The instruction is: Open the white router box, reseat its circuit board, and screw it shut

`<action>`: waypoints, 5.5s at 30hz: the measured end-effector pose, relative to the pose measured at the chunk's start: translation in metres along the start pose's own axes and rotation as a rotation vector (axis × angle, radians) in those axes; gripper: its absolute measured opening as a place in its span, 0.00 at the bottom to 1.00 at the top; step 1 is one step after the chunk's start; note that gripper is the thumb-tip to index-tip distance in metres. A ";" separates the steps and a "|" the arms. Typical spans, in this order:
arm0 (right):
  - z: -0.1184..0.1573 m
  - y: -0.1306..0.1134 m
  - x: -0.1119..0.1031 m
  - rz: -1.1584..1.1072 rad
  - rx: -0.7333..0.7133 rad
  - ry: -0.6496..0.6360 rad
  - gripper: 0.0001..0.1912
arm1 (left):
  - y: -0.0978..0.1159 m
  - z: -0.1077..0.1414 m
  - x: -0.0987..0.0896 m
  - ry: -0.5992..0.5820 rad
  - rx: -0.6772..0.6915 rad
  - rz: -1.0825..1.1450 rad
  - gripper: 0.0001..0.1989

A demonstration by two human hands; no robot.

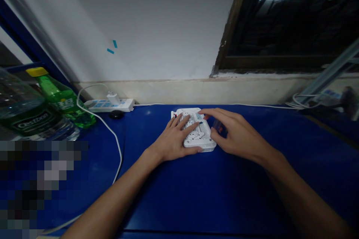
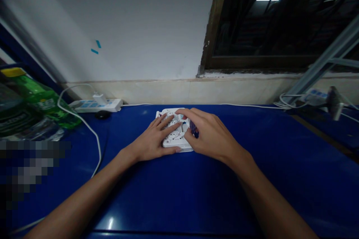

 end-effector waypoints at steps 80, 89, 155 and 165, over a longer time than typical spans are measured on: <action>0.029 0.098 -0.024 -0.319 0.334 0.282 0.31 | 0.064 -0.077 -0.006 0.063 -0.373 -0.327 0.45; 0.014 0.077 0.029 -0.067 0.179 0.148 0.14 | 0.005 -0.021 -0.037 -0.297 -0.073 -0.014 0.56; 0.015 0.039 -0.008 -0.398 0.143 -0.013 0.08 | 0.008 -0.003 -0.013 0.509 0.127 -0.171 0.09; 0.014 0.034 -0.001 -0.819 0.239 0.078 0.07 | 0.012 -0.003 -0.012 0.553 0.168 -0.138 0.10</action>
Point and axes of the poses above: each hand's wrist, its own z-axis away from the middle knuckle, its own x-axis out of the palm, y = z × x, the point moved 1 cm from there along -z, towards the middle knuckle
